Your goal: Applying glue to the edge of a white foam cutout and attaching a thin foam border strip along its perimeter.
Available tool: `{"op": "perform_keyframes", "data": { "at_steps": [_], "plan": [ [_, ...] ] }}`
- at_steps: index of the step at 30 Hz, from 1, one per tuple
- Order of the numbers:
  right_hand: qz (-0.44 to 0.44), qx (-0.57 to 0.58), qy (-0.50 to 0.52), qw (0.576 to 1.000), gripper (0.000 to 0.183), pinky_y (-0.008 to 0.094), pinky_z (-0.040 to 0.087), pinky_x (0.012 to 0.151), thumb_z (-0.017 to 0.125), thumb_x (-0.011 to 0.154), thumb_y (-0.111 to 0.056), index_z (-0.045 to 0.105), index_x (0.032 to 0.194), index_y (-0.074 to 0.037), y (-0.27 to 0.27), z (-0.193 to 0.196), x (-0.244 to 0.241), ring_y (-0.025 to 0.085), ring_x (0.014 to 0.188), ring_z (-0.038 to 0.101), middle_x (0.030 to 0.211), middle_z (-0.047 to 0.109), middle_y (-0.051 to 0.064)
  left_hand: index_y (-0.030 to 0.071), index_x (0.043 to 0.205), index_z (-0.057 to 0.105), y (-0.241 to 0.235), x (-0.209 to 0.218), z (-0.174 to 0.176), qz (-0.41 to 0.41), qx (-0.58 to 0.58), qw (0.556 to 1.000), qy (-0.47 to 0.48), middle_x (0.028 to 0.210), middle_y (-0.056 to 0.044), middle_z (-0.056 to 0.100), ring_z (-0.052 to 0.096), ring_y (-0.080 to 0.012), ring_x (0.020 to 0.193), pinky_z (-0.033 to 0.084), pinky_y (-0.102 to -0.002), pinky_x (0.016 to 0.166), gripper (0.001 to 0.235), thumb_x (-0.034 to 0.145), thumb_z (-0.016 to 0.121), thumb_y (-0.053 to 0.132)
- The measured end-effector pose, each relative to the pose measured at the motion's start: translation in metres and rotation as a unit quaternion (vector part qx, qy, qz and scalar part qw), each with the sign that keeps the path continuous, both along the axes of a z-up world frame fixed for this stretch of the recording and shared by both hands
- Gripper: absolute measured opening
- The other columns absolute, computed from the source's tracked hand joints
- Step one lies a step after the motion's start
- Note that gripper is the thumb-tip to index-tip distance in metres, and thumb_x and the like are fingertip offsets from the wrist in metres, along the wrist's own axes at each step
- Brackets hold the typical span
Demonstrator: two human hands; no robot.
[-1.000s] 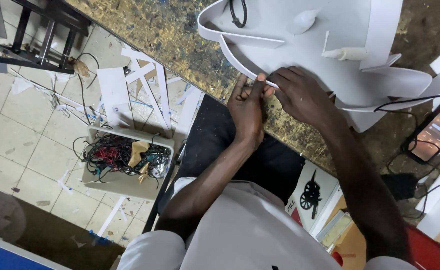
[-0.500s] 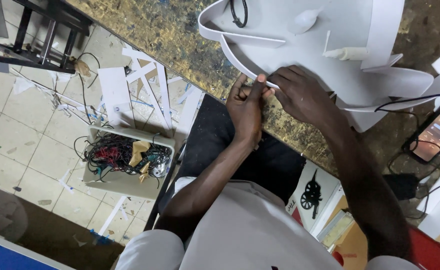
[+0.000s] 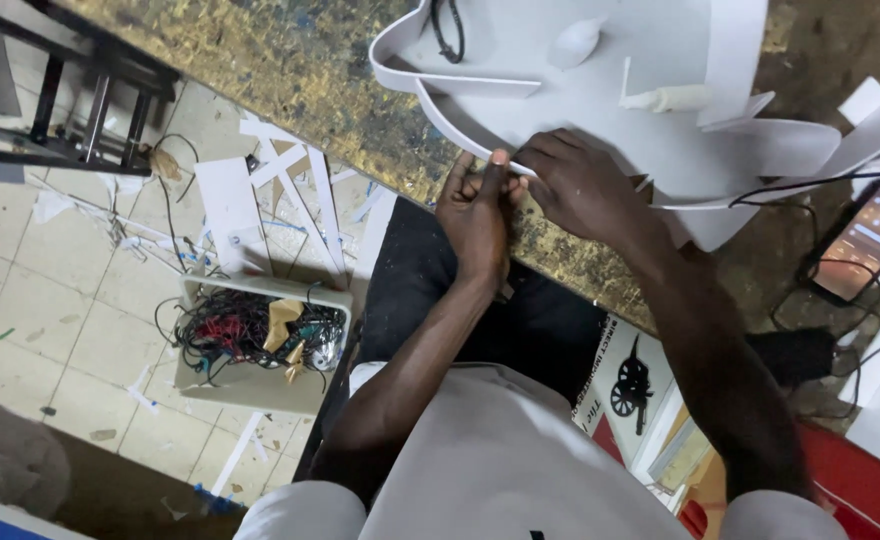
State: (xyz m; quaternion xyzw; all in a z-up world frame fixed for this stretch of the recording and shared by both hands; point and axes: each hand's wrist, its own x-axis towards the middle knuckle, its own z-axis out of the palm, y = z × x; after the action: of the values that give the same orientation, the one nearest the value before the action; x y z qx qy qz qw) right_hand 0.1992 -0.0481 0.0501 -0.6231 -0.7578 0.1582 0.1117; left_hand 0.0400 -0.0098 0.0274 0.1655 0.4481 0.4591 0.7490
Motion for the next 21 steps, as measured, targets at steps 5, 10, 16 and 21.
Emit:
{"op": "perform_keyframes", "data": {
  "at_steps": [5,10,16,21],
  "plan": [
    [-0.033,-0.021,0.085,0.996,0.028,0.062,0.056,0.103,0.070,0.113,-0.012,0.073,0.137,0.002,-0.005,0.025,-0.007,0.051,0.129,0.069,0.131,0.073,0.022,-0.018,0.157,0.050,0.001,0.004,-0.021,0.011,-0.020,1.000,0.009,0.077,-0.012,0.066,0.078,-0.0237,0.068,0.079,-0.042,0.074,0.074,0.102,0.087,0.014],
    [-0.081,-0.027,0.174,0.981,0.032,0.067,0.053,0.106,0.070,0.113,-0.016,0.071,0.140,0.001,-0.023,0.035,0.010,0.056,0.128,0.069,0.134,0.075,0.026,-0.012,0.152,0.057,0.004,0.004,-0.026,-0.007,-0.033,0.999,0.008,0.082,-0.011,0.066,0.080,-0.0247,0.073,0.080,-0.042,0.074,0.059,0.107,0.082,0.016],
    [-0.246,0.198,0.116,0.942,0.012,0.052,0.057,0.094,0.074,0.120,-0.012,0.078,0.124,-0.002,-0.068,0.029,0.069,0.040,0.109,0.076,0.118,0.081,0.017,-0.001,0.126,0.066,0.005,0.003,-0.014,-0.001,-0.055,0.998,-0.013,0.080,-0.009,0.067,0.078,-0.0237,0.073,0.075,-0.039,0.071,0.034,0.104,0.084,0.019],
    [-0.386,0.301,0.026,0.872,0.030,0.055,0.048,0.097,0.059,0.128,-0.027,0.057,0.131,0.002,-0.089,0.053,0.102,0.043,0.115,0.061,0.126,0.062,0.023,0.005,0.101,0.073,0.005,0.000,-0.005,0.012,-0.041,0.999,-0.018,0.074,-0.007,0.068,0.075,-0.0205,0.069,0.071,-0.038,0.066,0.018,0.101,0.086,0.018]
  ]
}}
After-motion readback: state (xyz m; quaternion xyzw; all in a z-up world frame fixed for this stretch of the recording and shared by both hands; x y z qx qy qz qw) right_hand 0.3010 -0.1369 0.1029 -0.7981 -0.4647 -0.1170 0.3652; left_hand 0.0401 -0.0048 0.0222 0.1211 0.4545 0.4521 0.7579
